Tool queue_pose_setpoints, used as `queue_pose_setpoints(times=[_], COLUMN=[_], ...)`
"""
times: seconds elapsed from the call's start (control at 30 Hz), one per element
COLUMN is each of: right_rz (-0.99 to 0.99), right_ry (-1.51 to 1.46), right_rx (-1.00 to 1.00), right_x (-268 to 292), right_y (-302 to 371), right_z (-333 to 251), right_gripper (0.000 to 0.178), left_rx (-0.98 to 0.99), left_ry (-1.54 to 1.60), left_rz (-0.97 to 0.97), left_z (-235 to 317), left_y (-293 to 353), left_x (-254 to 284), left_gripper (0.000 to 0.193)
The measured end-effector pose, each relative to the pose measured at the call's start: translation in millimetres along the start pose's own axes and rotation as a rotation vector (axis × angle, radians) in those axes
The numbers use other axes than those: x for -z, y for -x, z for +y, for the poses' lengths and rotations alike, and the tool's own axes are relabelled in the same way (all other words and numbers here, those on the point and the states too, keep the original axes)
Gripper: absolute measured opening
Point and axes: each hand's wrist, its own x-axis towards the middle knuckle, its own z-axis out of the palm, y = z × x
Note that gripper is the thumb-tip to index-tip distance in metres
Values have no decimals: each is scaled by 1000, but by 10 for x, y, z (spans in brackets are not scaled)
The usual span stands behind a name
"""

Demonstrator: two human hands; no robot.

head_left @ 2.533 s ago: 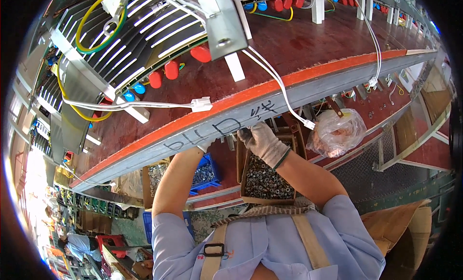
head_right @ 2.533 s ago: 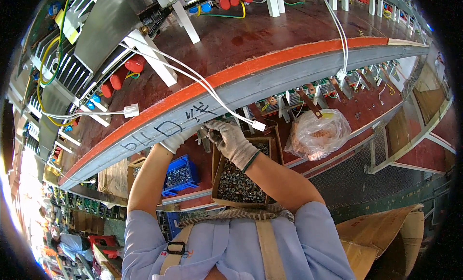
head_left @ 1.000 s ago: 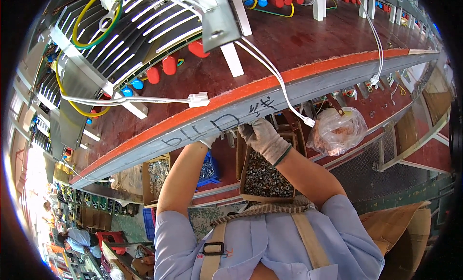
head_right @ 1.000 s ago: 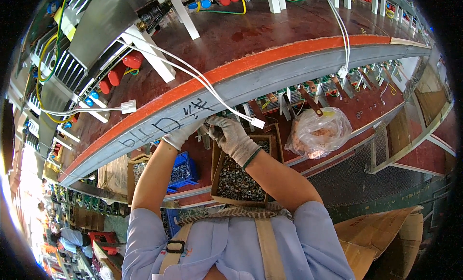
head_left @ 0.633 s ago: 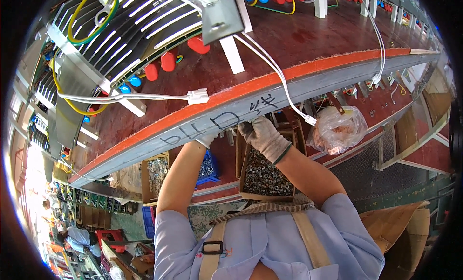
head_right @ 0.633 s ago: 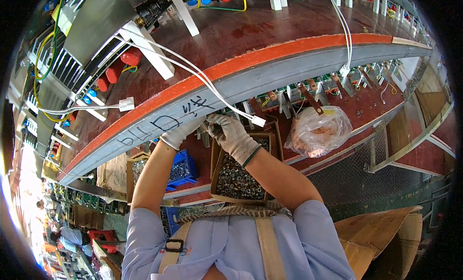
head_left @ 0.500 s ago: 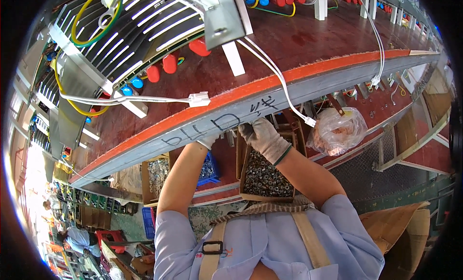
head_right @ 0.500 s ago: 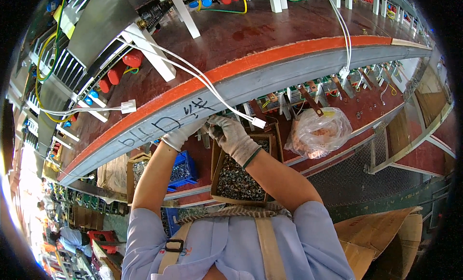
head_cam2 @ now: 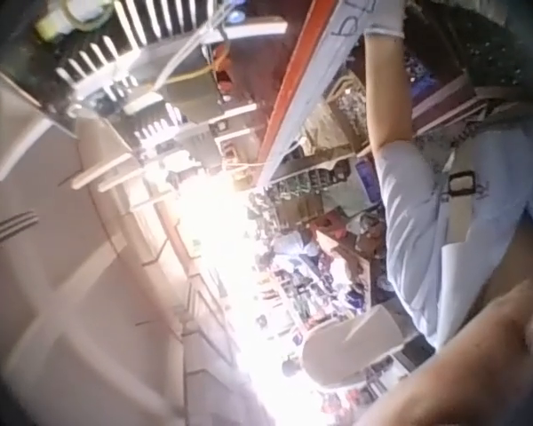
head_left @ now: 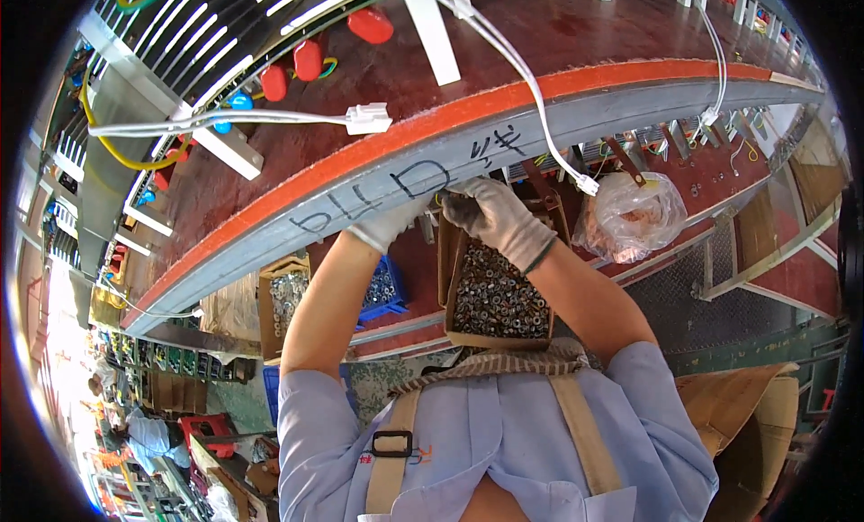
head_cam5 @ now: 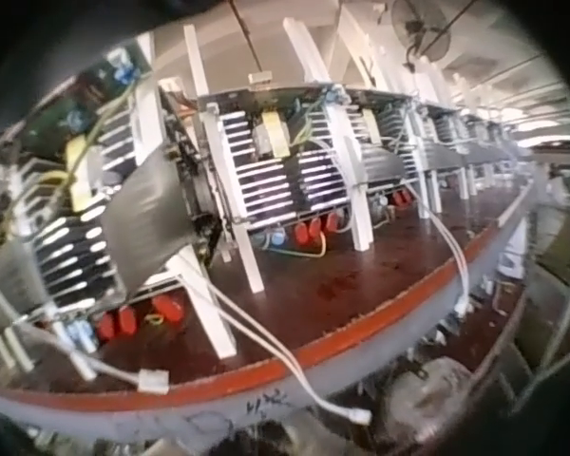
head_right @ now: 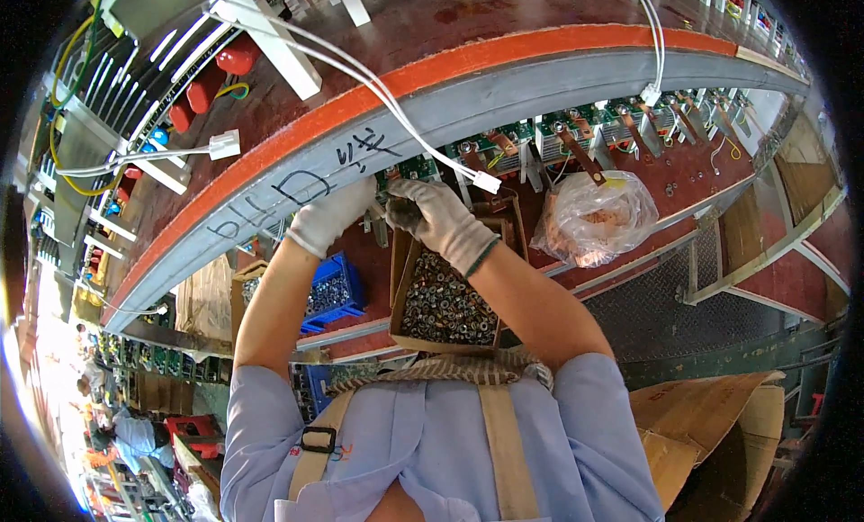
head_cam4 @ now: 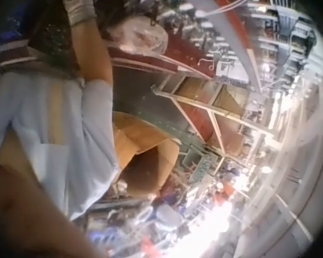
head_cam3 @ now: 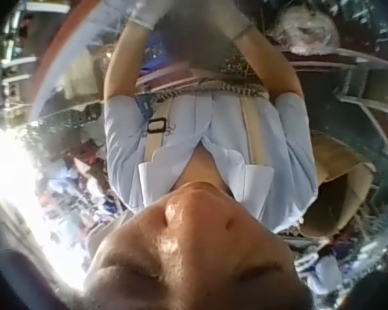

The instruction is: The person assembles an electronic component by connecting wires to a circuit board and securing it with screws using a screwdriver.

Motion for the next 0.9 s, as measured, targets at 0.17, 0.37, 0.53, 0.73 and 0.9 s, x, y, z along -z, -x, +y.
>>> queue_pose_setpoints(times=[0.17, 0.37, 0.53, 0.73, 0.9], right_rz=[-237, -785, -1040, -569, -398], right_ry=[-212, 1219, 1346, 422, -82], right_rx=[-838, -374, -377, -515, -752], right_x=[374, 248, 145, 406, 497], right_y=[109, 323, 231, 360, 459], right_z=[-592, -423, -566, -618, -549], right_gripper=[27, 27, 26, 27, 26], left_rx=[173, -27, 52, -39, 96], left_ry=[96, -350, -201, -309, -382], left_rz=[-142, -94, -180, -143, -148], left_z=[72, -19, -16, -41, 87], left_y=[265, 156, 216, 175, 176], left_x=[386, 243, -85, -94, 293], left_gripper=[22, 24, 28, 25, 26])
